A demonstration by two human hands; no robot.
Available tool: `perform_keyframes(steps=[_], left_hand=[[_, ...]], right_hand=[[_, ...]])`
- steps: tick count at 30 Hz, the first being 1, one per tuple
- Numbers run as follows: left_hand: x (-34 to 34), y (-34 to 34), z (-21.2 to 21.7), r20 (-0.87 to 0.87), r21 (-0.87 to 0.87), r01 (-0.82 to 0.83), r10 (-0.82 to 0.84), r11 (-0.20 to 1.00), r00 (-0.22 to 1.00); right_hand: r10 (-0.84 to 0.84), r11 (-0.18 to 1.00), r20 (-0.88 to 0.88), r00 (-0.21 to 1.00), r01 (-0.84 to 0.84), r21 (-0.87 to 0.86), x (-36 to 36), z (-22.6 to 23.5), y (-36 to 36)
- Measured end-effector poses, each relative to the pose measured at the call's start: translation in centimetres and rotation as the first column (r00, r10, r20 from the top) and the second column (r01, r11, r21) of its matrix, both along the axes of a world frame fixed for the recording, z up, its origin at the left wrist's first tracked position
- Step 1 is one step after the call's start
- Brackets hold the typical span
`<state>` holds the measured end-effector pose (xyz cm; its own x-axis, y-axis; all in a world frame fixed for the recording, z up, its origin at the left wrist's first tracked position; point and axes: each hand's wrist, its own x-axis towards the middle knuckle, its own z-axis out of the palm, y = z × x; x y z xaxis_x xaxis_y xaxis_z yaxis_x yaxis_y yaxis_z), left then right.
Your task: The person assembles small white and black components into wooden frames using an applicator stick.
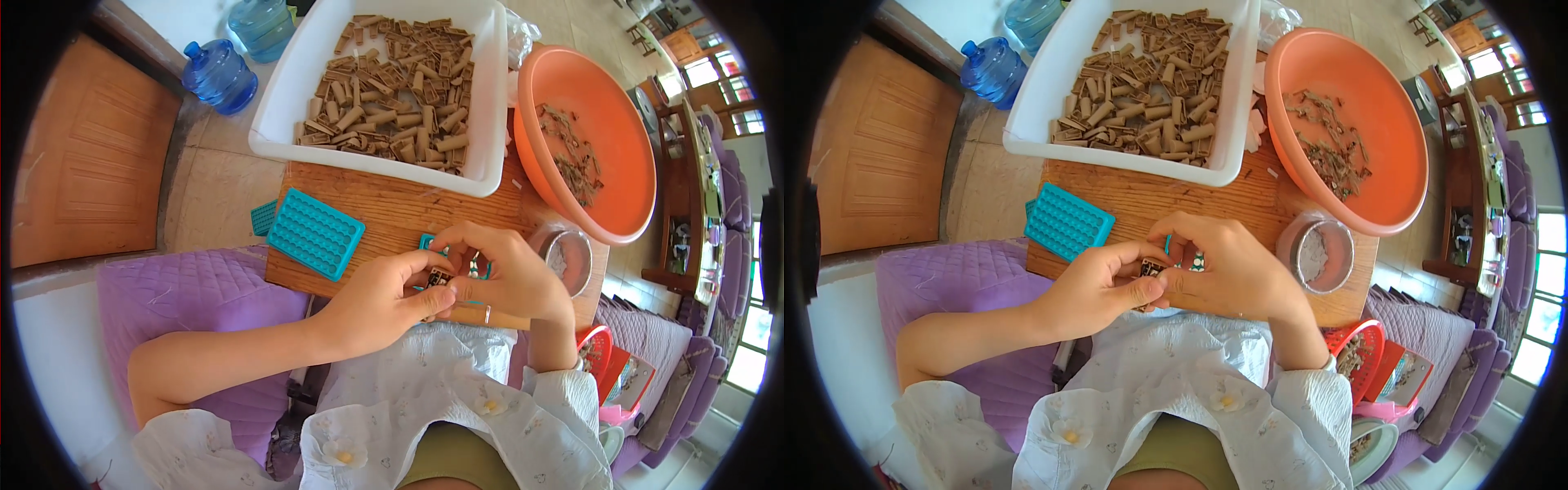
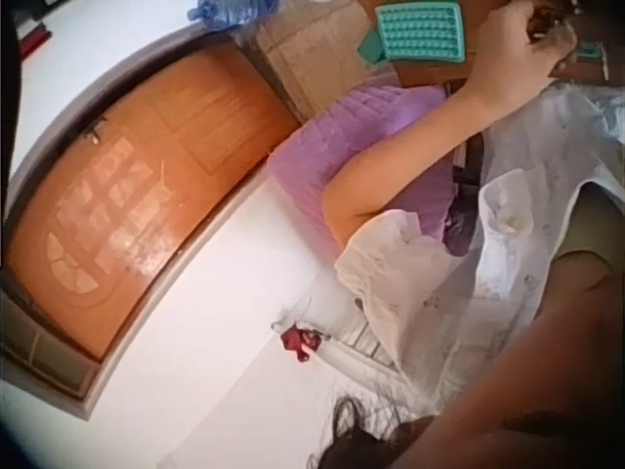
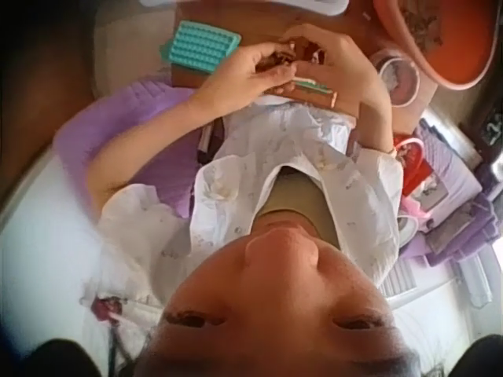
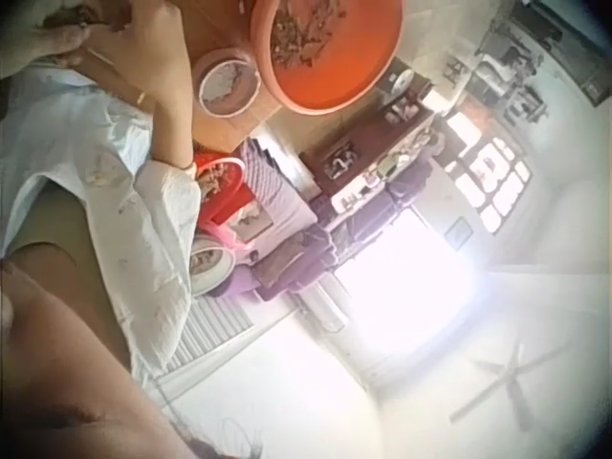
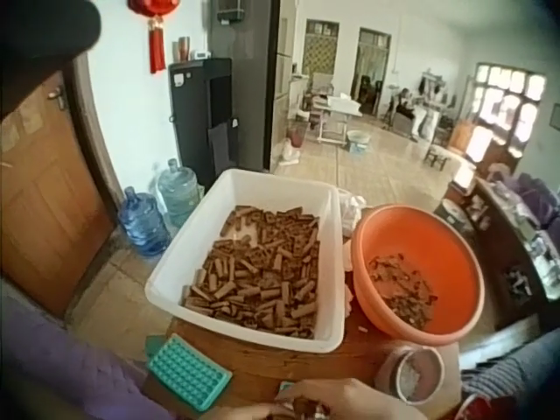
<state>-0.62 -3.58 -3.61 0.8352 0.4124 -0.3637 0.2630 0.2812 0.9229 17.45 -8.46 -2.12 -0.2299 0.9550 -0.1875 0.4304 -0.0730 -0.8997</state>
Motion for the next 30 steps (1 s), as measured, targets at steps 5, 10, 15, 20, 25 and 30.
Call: perform_keyframes(steps=[5, 10, 15, 20, 25, 30], left_hand=[[0.1, 0.8, 0.7, 0.108, -0.329, -0.116, 0.159, 0.937, 0.981], [0.4, 1.2, 1.5, -0.005, -0.140, -0.004, 0.003, 0.990, 1.000], [0.2, 1.3, 1.2, 0.032, 0.014, -0.076, 0.076, 0.997, 0.997], [0.4, 1.9, 0.7, 0.002, -0.104, -0.142, 0.143, 0.984, 0.990], [0.5, 2.3, 0.3, -0.014, -0.198, -0.208, 0.209, 0.958, 0.978], [0.6, 2.2, 0.5, -0.030, -0.230, -0.219, 0.218, 0.948, 0.976]], right_hand=[[0.345, 0.931, 0.023, 0.938, -0.339, -0.137, 3.2, 2.9, 6.3], [-0.071, 0.997, 0.117, 0.991, 0.067, 0.042, 5.1, 1.6, 17.0], [-0.158, 0.985, 0.217, 0.963, 0.169, -0.034, 8.1, -3.6, 28.0], [-0.135, 0.973, 0.797, 0.588, -0.071, 0.218, 9.1, -7.9, 33.3], [-0.072, 0.997, 0.905, 0.419, -0.008, 0.083, 7.9, -7.9, 35.5], [-0.080, 0.994, 0.867, 0.492, -0.027, 0.108, 7.9, -8.9, 38.5]])
